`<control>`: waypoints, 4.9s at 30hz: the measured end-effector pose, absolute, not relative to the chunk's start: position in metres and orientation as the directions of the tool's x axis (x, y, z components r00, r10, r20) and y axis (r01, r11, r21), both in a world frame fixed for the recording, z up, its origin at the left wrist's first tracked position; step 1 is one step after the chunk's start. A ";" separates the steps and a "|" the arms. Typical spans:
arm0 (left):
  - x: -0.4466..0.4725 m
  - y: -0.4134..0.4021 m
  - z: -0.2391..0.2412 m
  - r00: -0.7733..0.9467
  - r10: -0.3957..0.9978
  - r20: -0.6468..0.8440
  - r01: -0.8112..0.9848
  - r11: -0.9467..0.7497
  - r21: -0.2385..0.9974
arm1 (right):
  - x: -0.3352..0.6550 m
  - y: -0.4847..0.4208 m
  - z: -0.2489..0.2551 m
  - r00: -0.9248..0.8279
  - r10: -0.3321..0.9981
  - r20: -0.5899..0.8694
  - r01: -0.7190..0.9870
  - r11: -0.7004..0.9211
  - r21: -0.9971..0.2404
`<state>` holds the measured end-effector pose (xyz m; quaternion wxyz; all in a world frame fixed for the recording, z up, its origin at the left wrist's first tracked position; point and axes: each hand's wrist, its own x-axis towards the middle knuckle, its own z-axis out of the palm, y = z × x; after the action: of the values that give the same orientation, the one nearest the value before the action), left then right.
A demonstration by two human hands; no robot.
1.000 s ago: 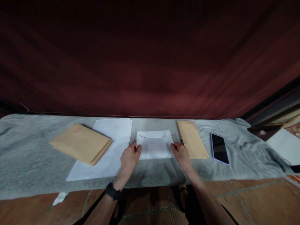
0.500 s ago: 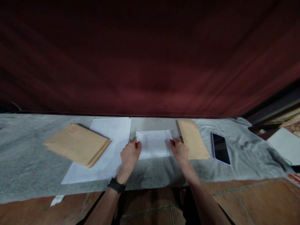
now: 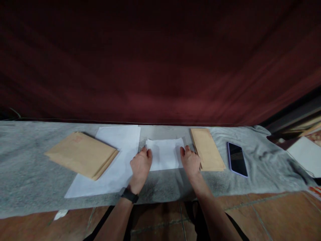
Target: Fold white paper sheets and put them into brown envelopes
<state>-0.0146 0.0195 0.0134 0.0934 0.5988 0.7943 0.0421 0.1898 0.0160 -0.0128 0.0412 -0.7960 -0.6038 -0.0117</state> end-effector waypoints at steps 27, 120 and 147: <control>-0.010 0.017 0.003 -0.204 0.979 0.019 0.974 0.201 0.103 | 0.160 0.000 -0.046 -0.274 0.924 0.265 0.927 0.327 -0.181; 0.002 0.012 -0.033 0.146 0.954 0.263 0.963 -0.198 0.182 | 0.188 0.008 -0.043 -0.090 0.945 0.315 0.962 0.164 -0.217; -0.015 -0.030 -0.045 0.131 0.952 0.276 0.964 -0.188 0.188 | 0.205 -0.029 -0.054 -0.167 0.948 0.270 0.966 0.212 -0.146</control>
<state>-0.0150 -0.0296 -0.0452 -0.0177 0.7519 0.6371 0.1688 0.2046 -0.0293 -0.0544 0.1524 -0.6270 -0.7634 -0.0296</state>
